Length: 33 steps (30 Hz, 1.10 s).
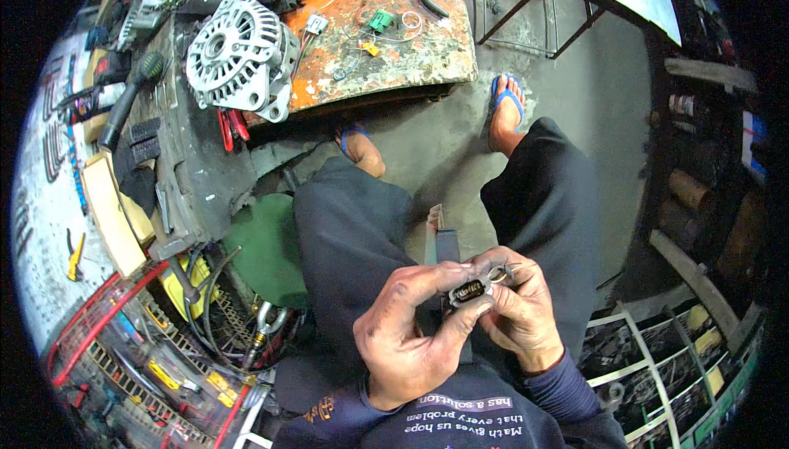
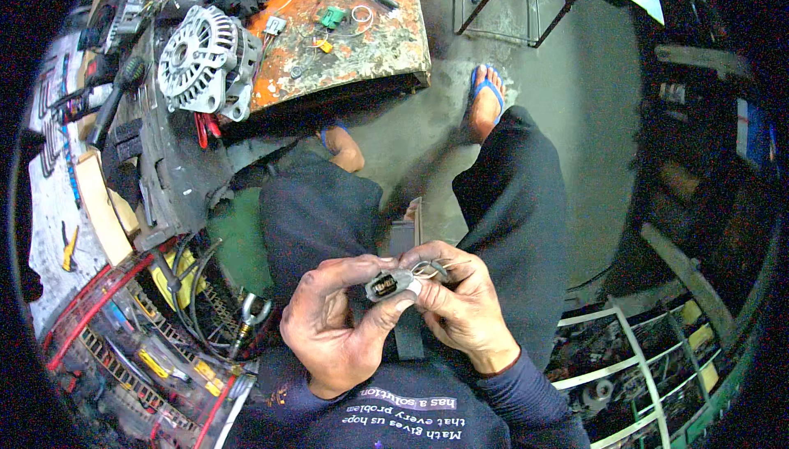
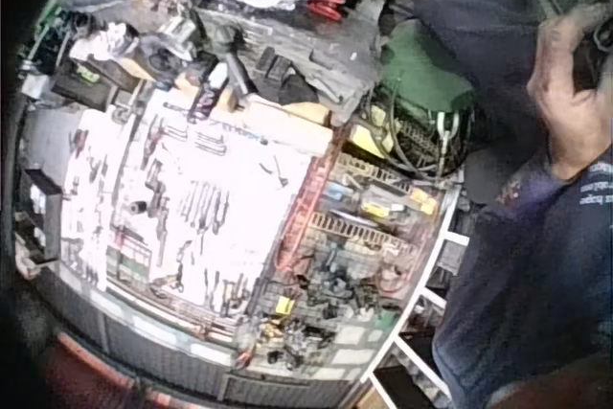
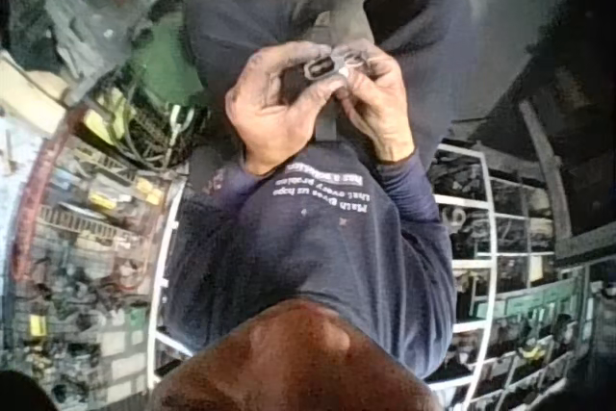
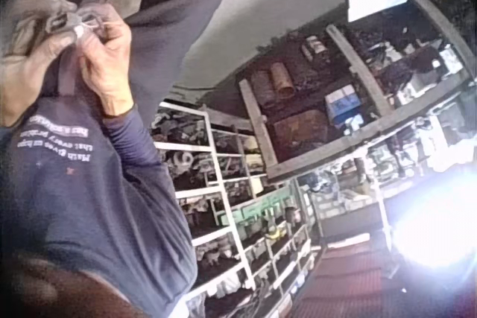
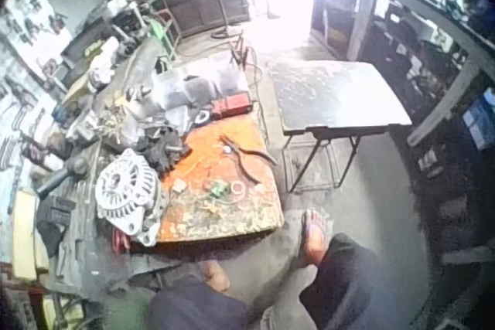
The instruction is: The person manipulates a small electrical connector, inserts a yellow plastic piece, and uses pliers to trim and adjust wires. The person then connects the prepared connector to an alternator and tests the fit.
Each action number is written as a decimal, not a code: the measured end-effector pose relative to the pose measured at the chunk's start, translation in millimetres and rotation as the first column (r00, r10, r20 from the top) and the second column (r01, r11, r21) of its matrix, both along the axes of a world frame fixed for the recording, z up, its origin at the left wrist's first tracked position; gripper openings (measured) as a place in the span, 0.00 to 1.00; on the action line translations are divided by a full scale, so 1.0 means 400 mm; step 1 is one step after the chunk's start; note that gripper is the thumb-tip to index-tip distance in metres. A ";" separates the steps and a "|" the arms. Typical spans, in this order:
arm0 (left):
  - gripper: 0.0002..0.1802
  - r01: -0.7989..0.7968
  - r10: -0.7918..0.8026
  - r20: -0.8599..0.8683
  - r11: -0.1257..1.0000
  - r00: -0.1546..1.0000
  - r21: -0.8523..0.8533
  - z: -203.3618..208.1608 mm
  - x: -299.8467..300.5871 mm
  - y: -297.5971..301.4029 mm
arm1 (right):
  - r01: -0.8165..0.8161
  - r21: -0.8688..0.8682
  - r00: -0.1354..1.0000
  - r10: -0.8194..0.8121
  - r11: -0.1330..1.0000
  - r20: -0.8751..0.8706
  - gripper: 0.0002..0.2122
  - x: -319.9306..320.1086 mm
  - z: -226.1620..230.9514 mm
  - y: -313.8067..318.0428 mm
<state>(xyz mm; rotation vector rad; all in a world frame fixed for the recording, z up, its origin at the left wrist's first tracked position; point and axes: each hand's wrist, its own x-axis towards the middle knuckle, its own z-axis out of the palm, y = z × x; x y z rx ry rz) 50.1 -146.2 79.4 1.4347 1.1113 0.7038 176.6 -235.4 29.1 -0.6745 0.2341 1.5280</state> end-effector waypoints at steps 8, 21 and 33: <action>0.25 0.065 -0.059 -0.034 0.973 0.998 0.219 -0.009 -0.007 0.000 | 0.026 0.066 0.996 -0.020 0.998 -0.090 0.14 -0.019 -0.031 -0.004; 0.18 0.065 -0.048 -0.070 0.959 0.996 0.275 -0.005 -0.007 0.013 | -0.003 -0.062 0.998 -0.001 0.998 -0.063 0.17 -0.033 -0.011 0.012; 0.16 0.069 -0.047 -0.105 0.975 0.993 0.212 0.000 0.002 0.008 | 0.032 -0.101 0.996 -0.040 0.994 -0.083 0.15 -0.041 -0.038 -0.008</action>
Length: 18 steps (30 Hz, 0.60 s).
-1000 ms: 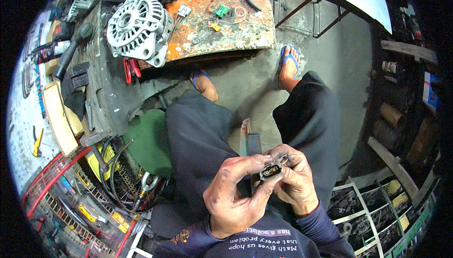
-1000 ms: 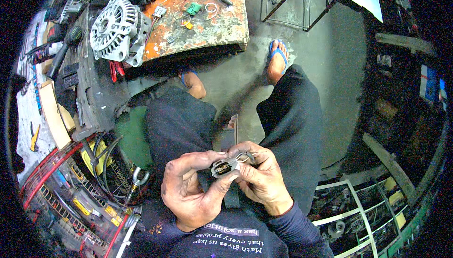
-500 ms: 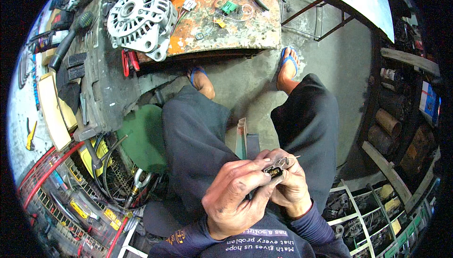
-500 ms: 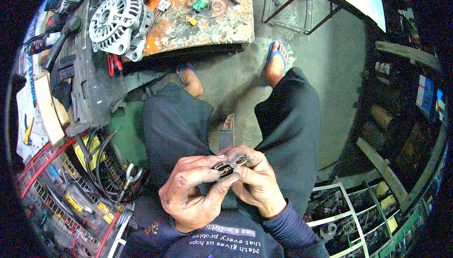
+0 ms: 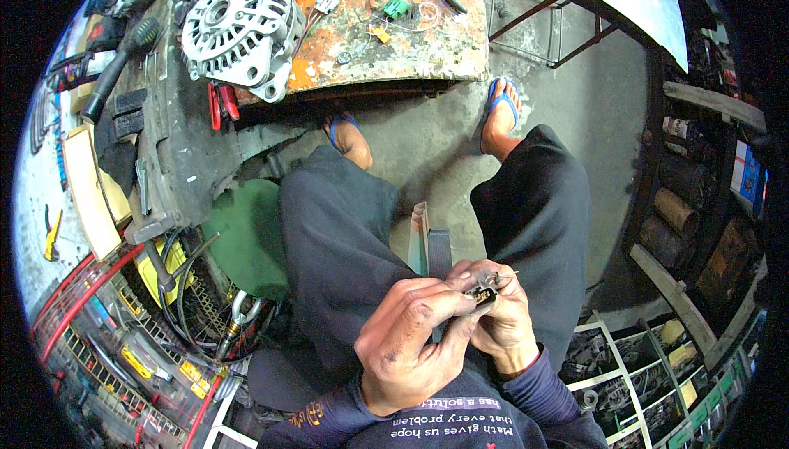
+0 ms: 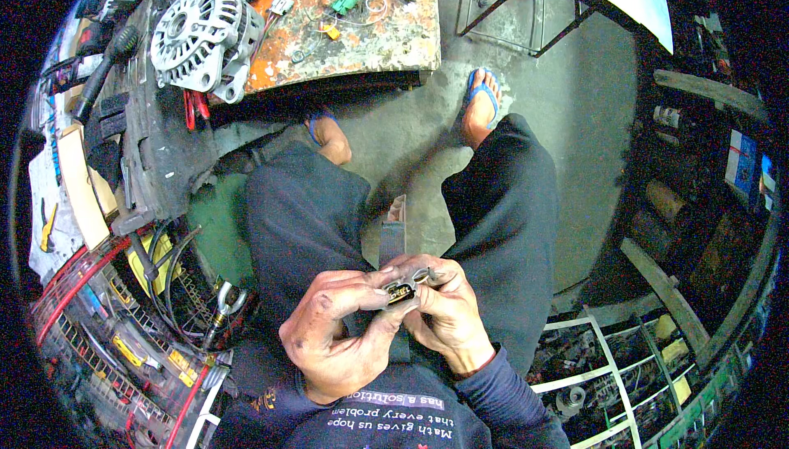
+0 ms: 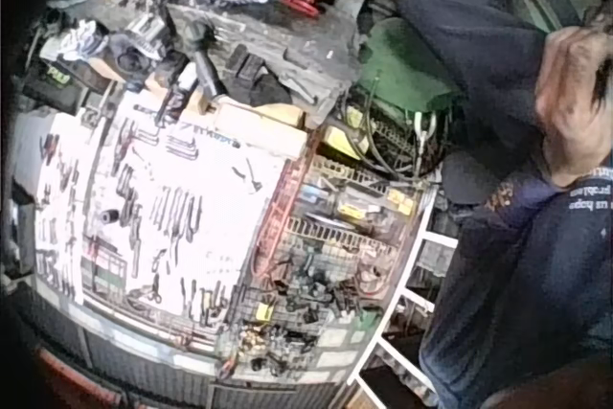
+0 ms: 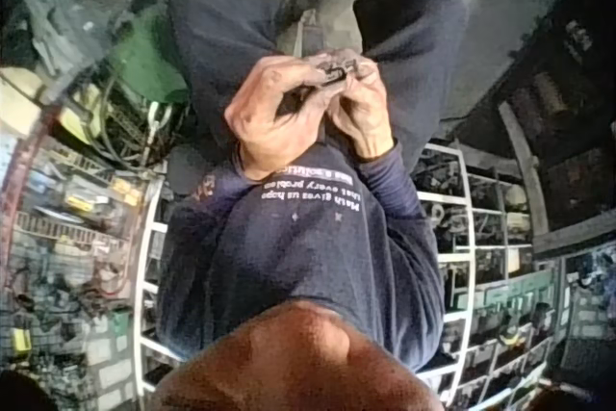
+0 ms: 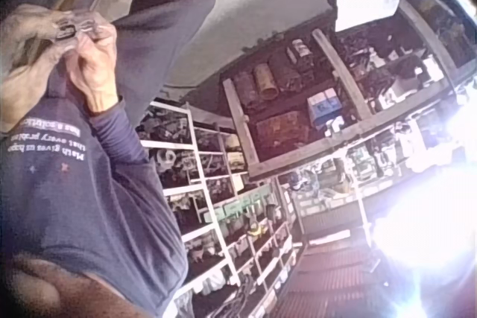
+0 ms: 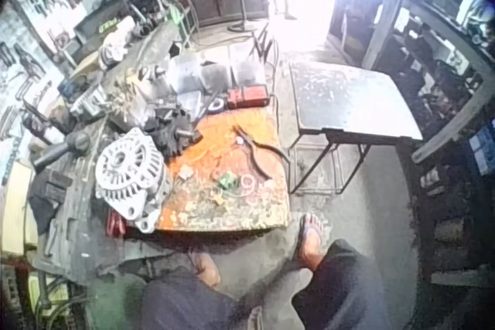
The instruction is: The person manipulates a small electrical connector, inserts a yellow plastic piece, and uses pliers to trim and adjust wires. The person then connects the prepared connector to an alternator and tests the fit.
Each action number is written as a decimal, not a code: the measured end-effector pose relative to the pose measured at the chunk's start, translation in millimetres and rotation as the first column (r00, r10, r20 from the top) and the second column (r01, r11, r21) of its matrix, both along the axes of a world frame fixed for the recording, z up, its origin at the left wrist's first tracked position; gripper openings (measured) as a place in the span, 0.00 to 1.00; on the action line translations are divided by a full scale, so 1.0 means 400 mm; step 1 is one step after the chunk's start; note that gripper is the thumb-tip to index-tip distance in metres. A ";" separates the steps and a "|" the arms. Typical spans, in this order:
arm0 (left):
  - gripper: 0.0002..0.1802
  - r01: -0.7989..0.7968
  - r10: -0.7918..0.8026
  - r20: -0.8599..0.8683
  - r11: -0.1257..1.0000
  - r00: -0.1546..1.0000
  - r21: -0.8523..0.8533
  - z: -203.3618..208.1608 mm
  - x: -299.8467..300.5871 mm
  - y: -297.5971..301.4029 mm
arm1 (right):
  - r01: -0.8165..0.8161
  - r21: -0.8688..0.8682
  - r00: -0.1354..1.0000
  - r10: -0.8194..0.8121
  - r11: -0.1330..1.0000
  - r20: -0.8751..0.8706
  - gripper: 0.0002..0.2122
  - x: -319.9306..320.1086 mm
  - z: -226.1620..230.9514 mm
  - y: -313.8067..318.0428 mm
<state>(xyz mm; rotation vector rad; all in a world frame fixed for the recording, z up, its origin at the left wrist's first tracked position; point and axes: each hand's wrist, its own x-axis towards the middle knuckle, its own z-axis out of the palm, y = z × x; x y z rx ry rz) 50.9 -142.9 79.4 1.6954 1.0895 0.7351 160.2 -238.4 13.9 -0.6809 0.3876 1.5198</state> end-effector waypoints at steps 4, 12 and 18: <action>0.16 -0.022 0.021 -0.023 1.000 1.000 -0.017 0.000 -0.002 -0.006 | -0.003 -0.006 1.000 0.003 1.000 -0.006 0.14 -0.002 0.001 0.006; 0.19 -0.056 0.056 -0.034 0.998 0.998 -0.014 0.006 -0.008 -0.003 | -0.051 0.033 0.997 0.052 0.998 -0.052 0.20 -0.003 -0.012 -0.009; 0.19 -0.003 0.004 -0.008 0.999 1.000 0.054 -0.006 -0.012 0.005 | -0.040 0.032 0.996 0.043 0.999 -0.075 0.19 -0.005 -0.010 -0.014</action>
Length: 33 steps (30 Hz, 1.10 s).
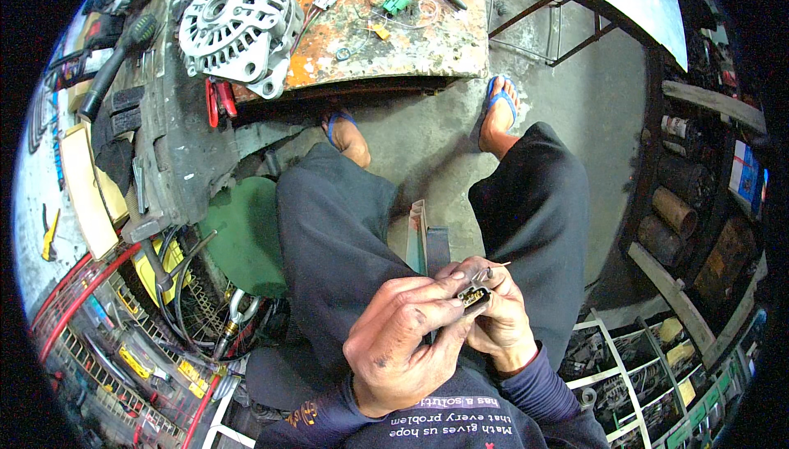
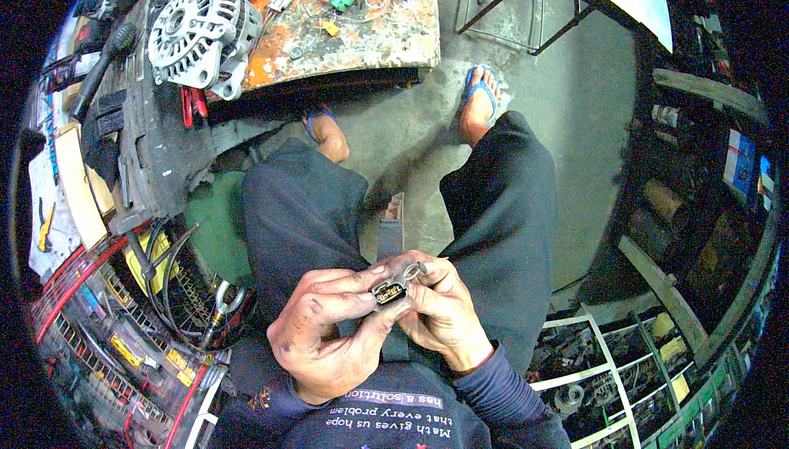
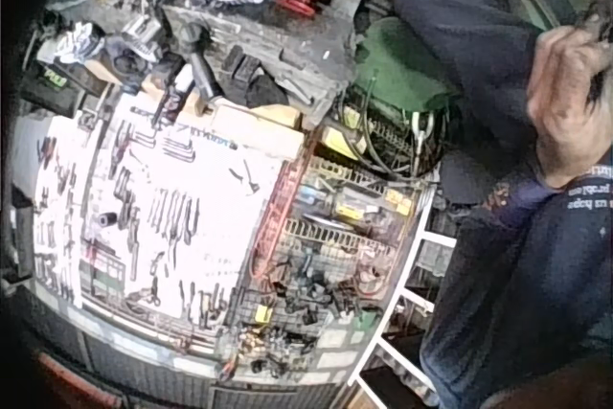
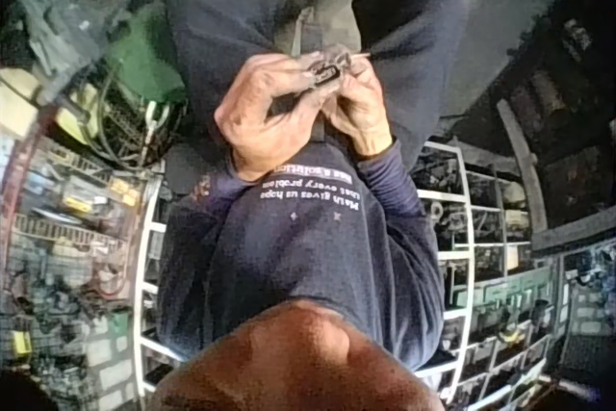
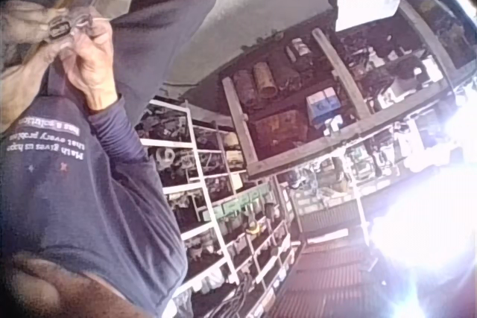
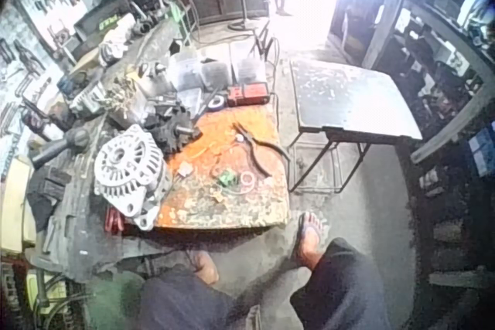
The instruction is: The person manipulates a small electrical connector, inserts a yellow plastic piece, and uses pliers to trim and adjust wires. The person then connects the prepared connector to an alternator and tests the fit.
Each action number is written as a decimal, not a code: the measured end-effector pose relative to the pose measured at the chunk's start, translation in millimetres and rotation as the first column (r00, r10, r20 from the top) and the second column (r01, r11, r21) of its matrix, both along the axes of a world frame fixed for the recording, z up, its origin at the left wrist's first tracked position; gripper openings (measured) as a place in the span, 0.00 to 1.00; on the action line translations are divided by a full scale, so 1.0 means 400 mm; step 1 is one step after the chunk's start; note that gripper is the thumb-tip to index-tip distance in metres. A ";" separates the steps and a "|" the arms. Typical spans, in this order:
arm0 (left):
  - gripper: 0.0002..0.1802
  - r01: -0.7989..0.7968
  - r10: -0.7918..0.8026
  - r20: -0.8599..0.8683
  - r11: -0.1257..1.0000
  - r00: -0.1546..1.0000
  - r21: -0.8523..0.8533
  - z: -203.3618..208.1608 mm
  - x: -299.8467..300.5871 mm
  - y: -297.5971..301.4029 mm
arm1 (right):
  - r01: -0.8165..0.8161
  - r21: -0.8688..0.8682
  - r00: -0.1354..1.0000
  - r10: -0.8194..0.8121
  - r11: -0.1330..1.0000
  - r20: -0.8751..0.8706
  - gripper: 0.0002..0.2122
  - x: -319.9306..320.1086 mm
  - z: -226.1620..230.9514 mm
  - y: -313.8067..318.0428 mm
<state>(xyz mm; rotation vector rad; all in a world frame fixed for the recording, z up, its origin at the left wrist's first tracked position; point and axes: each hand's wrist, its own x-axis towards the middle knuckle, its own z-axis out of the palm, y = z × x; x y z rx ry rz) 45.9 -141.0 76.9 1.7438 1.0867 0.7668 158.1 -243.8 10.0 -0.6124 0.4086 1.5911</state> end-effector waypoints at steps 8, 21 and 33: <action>0.17 0.029 -0.030 -0.015 0.999 0.999 -0.015 0.018 -0.001 0.007 | 0.008 0.121 0.999 -0.012 0.993 0.030 0.24 0.003 0.004 0.023; 0.24 0.050 -0.045 -0.087 0.998 0.995 0.048 0.024 -0.027 0.020 | -0.116 -0.209 0.170 0.226 0.971 0.959 0.23 0.087 0.166 0.062; 0.24 0.107 -0.096 -0.092 0.987 0.991 0.122 0.028 -0.033 0.021 | -0.216 -0.244 0.212 0.289 0.945 0.934 0.17 0.037 0.186 0.084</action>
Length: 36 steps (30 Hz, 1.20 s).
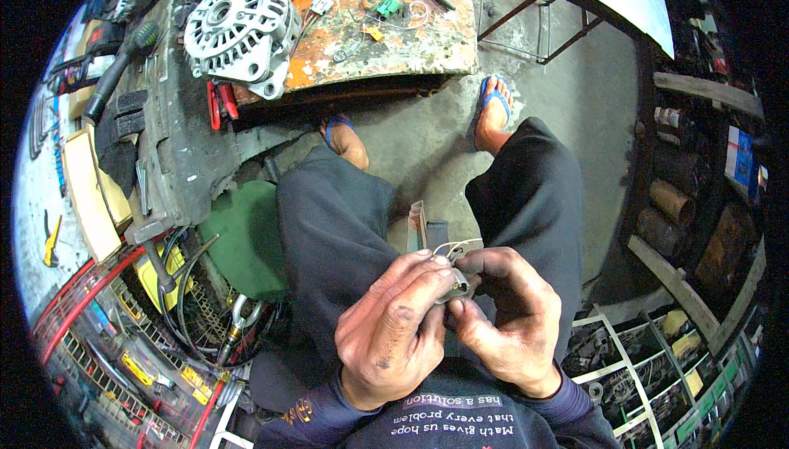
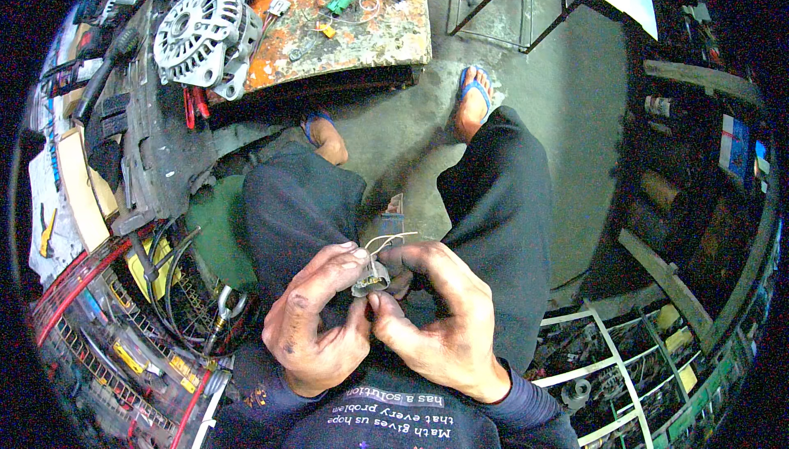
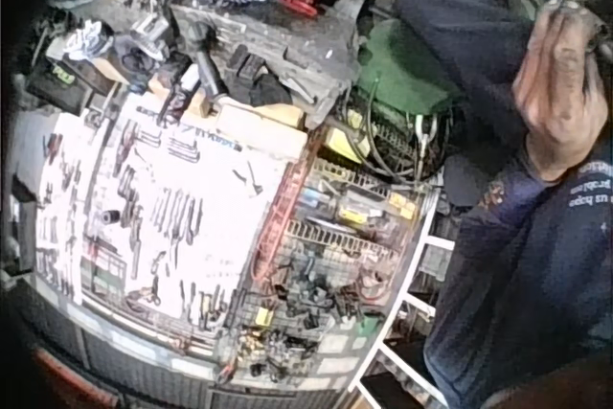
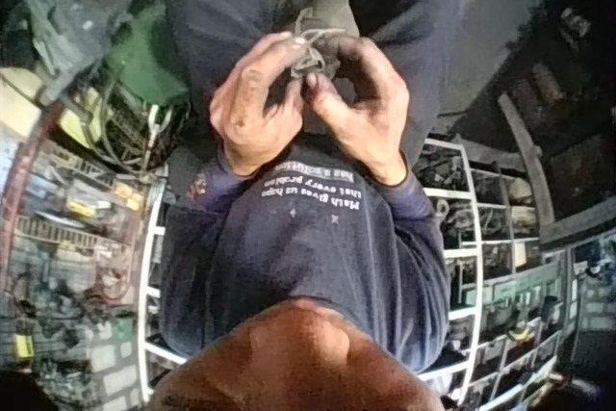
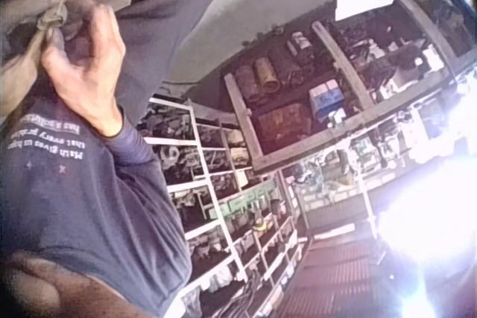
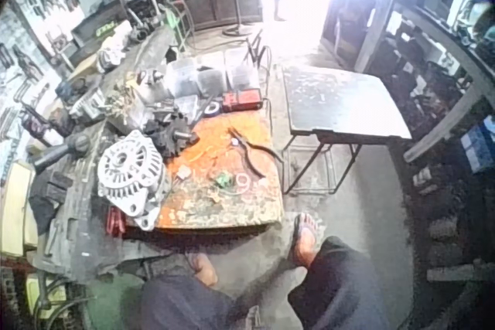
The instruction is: The person manipulates a small electrical connector, inserts a yellow plastic piece, and uses pliers to trim and adjust wires. The person then connects the prepared connector to an alternator and tests the fit.
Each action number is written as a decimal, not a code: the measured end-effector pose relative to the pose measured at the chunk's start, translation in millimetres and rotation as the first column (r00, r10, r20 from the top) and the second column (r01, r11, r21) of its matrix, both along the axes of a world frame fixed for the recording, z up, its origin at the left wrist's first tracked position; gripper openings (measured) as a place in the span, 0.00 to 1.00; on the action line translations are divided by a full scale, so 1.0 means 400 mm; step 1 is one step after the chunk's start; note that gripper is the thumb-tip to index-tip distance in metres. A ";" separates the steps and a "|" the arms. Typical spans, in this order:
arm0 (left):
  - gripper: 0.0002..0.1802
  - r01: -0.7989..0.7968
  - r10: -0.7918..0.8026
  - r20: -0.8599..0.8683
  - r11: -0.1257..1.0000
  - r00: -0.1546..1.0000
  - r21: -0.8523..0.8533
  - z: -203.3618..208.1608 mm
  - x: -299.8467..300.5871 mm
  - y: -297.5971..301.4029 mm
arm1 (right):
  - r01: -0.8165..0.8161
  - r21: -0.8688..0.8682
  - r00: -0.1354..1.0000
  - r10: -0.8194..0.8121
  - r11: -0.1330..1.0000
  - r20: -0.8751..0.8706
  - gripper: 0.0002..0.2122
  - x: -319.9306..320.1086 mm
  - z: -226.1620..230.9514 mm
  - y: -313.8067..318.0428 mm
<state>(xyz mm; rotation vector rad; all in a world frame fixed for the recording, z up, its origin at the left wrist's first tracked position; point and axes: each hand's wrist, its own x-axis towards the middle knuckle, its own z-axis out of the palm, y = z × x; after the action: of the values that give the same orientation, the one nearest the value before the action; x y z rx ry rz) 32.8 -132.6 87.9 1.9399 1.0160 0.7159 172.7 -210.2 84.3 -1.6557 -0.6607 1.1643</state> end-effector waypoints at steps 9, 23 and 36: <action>0.28 0.055 -0.056 -0.023 0.998 0.998 -0.033 0.013 -0.009 0.001 | -0.017 -0.020 0.999 0.018 1.000 0.041 0.15 -0.008 -0.002 0.011; 0.20 -0.013 0.002 -0.089 0.992 0.996 -0.128 -0.008 -0.033 0.010 | 0.011 -0.100 0.988 -0.026 0.995 -0.151 0.11 -0.022 -0.031 0.011; 0.18 -0.270 0.363 0.064 0.790 0.930 -0.550 -0.092 -0.111 0.106 | -0.147 -0.032 0.755 0.133 0.989 0.642 0.13 0.090 -0.359 0.483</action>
<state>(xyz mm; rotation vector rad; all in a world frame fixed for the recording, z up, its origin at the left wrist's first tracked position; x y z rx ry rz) -11.7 -90.2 50.9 1.2170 1.2928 0.6736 208.7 -17.1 -59.1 -2.0257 -1.2420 0.6506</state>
